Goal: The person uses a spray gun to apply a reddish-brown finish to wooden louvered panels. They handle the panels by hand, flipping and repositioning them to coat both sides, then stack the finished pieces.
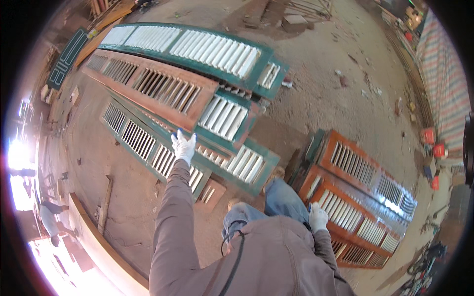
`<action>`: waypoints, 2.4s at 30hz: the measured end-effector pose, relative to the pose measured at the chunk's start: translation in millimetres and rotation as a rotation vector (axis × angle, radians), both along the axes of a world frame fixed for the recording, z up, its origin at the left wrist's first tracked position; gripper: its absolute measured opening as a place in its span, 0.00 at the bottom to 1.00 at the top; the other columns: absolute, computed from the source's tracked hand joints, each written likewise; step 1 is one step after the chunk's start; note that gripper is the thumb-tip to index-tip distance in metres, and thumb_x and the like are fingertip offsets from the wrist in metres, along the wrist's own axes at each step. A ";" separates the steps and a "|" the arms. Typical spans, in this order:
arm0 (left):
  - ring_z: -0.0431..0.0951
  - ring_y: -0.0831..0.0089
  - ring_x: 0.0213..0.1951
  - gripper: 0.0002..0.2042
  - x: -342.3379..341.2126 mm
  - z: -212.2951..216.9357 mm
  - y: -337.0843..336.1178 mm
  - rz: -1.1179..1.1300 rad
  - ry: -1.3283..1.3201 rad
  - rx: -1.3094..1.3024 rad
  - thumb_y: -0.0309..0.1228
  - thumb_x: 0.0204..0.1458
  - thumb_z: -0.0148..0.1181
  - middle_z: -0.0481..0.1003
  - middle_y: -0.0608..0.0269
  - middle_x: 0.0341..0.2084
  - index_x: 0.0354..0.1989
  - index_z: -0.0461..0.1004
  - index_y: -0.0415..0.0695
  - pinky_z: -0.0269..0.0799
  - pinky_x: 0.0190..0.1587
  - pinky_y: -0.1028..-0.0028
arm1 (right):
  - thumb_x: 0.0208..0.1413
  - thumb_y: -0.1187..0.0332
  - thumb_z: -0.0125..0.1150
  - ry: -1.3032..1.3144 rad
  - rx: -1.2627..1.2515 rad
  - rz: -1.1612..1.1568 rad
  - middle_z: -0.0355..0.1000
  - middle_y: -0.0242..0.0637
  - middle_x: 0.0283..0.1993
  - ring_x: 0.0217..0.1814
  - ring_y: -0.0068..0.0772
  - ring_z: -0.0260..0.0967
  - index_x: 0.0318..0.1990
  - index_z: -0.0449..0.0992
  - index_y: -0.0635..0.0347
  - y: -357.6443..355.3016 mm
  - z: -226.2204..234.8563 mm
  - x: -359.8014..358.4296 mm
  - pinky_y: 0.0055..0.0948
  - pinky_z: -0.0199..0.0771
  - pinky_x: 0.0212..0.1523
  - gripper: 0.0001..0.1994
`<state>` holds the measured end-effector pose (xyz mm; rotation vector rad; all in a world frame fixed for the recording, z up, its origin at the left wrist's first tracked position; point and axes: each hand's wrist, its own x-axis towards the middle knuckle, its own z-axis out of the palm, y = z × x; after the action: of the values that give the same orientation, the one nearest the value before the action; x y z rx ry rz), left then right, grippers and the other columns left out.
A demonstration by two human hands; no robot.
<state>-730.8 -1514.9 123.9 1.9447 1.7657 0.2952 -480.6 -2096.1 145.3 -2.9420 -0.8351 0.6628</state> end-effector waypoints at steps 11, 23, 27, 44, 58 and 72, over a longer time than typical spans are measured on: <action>0.40 0.51 0.80 0.56 164.5 -2.9 39.7 0.062 0.617 -0.320 0.68 0.53 0.56 0.39 0.53 0.81 0.81 0.38 0.45 0.40 0.75 0.38 | 0.73 0.52 0.48 -0.085 0.073 -0.036 0.80 0.53 0.40 0.45 0.61 0.77 0.48 0.79 0.58 -47.1 32.2 224.9 0.56 0.74 0.45 0.20; 0.39 0.54 0.81 0.58 174.8 10.7 66.1 0.028 0.654 -0.485 0.68 0.50 0.58 0.38 0.54 0.81 0.81 0.39 0.44 0.38 0.77 0.41 | 0.67 0.54 0.58 0.134 0.176 0.077 0.78 0.47 0.33 0.38 0.56 0.77 0.37 0.74 0.55 47.9 -10.0 278.9 0.53 0.74 0.40 0.14; 0.41 0.51 0.80 0.59 170.8 9.9 63.7 0.103 0.666 -0.489 0.68 0.49 0.60 0.40 0.51 0.81 0.80 0.42 0.42 0.41 0.76 0.42 | 0.66 0.54 0.59 0.145 0.189 0.143 0.78 0.47 0.33 0.38 0.56 0.77 0.36 0.74 0.56 91.6 -18.1 328.3 0.53 0.74 0.39 0.15; 0.77 0.47 0.57 0.27 366.6 6.9 147.6 0.786 0.509 -0.274 0.55 0.66 0.44 0.79 0.44 0.52 0.53 0.79 0.44 0.71 0.59 0.52 | 0.68 0.59 0.56 0.210 0.240 0.195 0.75 0.49 0.29 0.30 0.48 0.75 0.35 0.74 0.64 362.4 18.5 709.8 0.43 0.73 0.35 0.15; 0.33 0.36 0.79 0.54 700.8 -18.9 307.0 0.747 0.346 -0.452 0.67 0.57 0.52 0.32 0.41 0.80 0.81 0.32 0.50 0.31 0.75 0.36 | 0.67 0.54 0.56 0.186 -0.248 0.777 0.77 0.57 0.38 0.45 0.65 0.75 0.35 0.78 0.62 515.5 -26.8 1083.2 0.56 0.73 0.45 0.19; 0.29 0.33 0.78 0.56 703.9 -15.0 321.5 0.816 0.335 -0.634 0.68 0.56 0.54 0.29 0.40 0.80 0.81 0.33 0.47 0.35 0.71 0.26 | 0.68 0.55 0.57 0.306 -0.017 1.119 0.80 0.49 0.49 0.52 0.58 0.76 0.50 0.79 0.57 994.1 12.2 1081.3 0.49 0.75 0.52 0.16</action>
<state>-26.9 -1193.4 108.9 0.8092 2.4199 -0.3223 600.7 -1102.0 157.4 -2.0304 -2.3702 1.0525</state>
